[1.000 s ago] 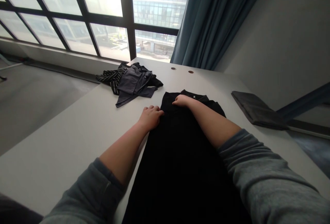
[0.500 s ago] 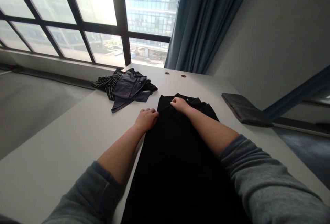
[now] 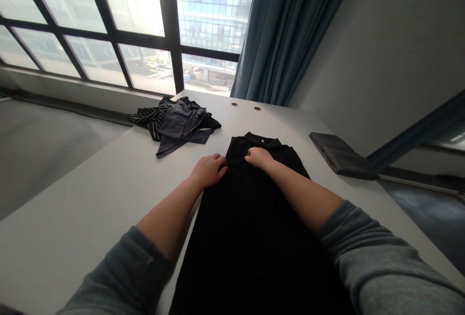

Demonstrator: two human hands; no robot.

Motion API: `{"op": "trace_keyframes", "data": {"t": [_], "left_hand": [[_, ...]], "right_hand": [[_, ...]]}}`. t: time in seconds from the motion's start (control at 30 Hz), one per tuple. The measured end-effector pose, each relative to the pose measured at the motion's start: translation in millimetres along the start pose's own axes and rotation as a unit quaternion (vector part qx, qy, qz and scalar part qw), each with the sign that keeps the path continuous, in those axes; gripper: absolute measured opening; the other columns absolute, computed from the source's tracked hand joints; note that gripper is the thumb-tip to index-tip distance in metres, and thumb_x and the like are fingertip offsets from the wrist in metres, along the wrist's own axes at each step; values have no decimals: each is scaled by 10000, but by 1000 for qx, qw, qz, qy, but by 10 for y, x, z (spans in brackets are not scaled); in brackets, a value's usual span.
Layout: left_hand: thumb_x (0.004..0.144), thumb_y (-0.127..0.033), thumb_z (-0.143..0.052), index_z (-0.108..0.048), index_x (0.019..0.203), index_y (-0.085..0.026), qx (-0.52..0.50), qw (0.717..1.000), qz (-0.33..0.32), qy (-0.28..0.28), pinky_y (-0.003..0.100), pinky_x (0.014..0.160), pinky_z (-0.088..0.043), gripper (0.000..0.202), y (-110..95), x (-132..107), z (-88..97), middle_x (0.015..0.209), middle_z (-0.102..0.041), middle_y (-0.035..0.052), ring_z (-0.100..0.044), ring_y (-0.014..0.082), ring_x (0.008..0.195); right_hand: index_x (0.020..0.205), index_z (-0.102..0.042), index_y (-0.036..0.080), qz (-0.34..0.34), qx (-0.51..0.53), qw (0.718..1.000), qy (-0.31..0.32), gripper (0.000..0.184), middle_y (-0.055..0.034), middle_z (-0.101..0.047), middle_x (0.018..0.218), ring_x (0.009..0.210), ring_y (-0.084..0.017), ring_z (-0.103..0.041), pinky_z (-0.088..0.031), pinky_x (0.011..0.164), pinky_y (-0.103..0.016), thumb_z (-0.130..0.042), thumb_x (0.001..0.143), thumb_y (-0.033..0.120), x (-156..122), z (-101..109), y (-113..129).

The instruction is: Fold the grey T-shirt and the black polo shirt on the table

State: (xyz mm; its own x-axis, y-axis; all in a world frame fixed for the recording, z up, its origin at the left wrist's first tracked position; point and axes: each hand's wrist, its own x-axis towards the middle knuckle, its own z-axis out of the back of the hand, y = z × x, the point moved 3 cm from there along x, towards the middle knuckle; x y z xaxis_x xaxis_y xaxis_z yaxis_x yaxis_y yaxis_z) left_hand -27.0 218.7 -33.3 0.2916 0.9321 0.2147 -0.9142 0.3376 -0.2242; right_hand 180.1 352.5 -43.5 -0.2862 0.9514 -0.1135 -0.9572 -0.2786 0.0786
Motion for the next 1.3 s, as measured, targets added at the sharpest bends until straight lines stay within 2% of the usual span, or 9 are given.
{"op": "trace_keyframes", "data": {"t": [0.1, 0.23, 0.37, 0.5, 0.57, 0.77, 1.03, 1.17, 1.3], "left_hand": [[1024, -455, -500, -698, 1177, -263, 7, 999, 42, 23, 356, 911, -503, 315, 21, 1, -16, 1166, -701, 70, -692, 238, 1043], [1063, -476, -399, -745, 1052, -251, 31, 998, 43, 29, 351, 893, -504, 412, -5, 5, -6, 1093, -721, 79, -699, 240, 1033], [1051, -395, -427, -748, 1042, -236, 55, 996, 39, 56, 357, 857, -508, 358, -54, 18, -46, 1031, -750, 93, -718, 251, 986], [1037, -359, -454, -742, 1089, -220, 73, 992, 54, 83, 370, 809, -513, 323, -98, 14, -93, 980, -764, 116, -729, 278, 942], [1039, -342, -450, -744, 1089, -209, 79, 993, 53, 72, 382, 834, -514, 327, -129, 5, -81, 981, -759, 127, -718, 284, 961], [982, -305, -542, -745, 1119, -221, 105, 993, 35, 48, 424, 892, -505, 259, -147, -19, -18, 1191, -695, 133, -649, 308, 1099], [984, -178, -477, -760, 1063, -242, 115, 988, 45, 89, 375, 821, -494, 301, 19, -9, -5, 1115, -691, 111, -666, 270, 1022], [958, -170, -518, -753, 1034, -202, 136, 989, 38, 48, 414, 845, -495, 250, -16, -15, 24, 1144, -695, 126, -648, 305, 1068], [933, -141, -561, -701, 1199, -235, 86, 994, -61, 34, 405, 951, -491, 315, -163, -9, -33, 1237, -686, 91, -623, 273, 1155]], "right_hand": [[1277, -691, 160, 11, -25, 997, -70, 396, -185, -693, 1267, 1164, -331, -662, -528, 984, -400, -568, 940, 328, -13, 62, 74], [1459, -579, 147, 97, -33, 986, -129, 504, -178, -552, 1508, 1392, -325, -506, -424, 1169, -421, -499, 996, 328, 102, 104, 308], [1578, -450, 108, 142, -27, 986, -81, 610, -163, -380, 1657, 1567, -300, -294, -234, 1297, -447, -415, 1054, 418, 328, -54, 548], [1667, -273, 119, 75, 1, 997, 13, 758, -159, -136, 1739, 1622, -316, -155, -151, 1308, -540, -302, 1070, 584, 496, -321, 584], [1690, -201, 141, 61, 18, 998, 15, 780, -145, -63, 1749, 1634, -301, -114, -121, 1313, -550, -271, 1068, 607, 542, -405, 558], [1697, -194, 190, 66, 36, 997, 0, 769, -97, -54, 1755, 1640, -276, -90, -75, 1317, -574, -237, 1062, 620, 641, -468, 499], [1698, -196, 197, 66, 40, 997, -5, 751, -98, -60, 1756, 1637, -289, -95, -84, 1312, -582, -224, 1067, 603, 661, -464, 487], [1697, -201, 197, 69, 42, 997, -6, 764, -100, -72, 1755, 1636, -290, -98, -87, 1313, -578, -228, 1063, 621, 641, -449, 492], [1698, -200, 187, 68, 35, 997, -4, 771, -97, -67, 1755, 1637, -289, -92, -80, 1314, -579, -227, 1062, 623, 621, -438, 505]]}}
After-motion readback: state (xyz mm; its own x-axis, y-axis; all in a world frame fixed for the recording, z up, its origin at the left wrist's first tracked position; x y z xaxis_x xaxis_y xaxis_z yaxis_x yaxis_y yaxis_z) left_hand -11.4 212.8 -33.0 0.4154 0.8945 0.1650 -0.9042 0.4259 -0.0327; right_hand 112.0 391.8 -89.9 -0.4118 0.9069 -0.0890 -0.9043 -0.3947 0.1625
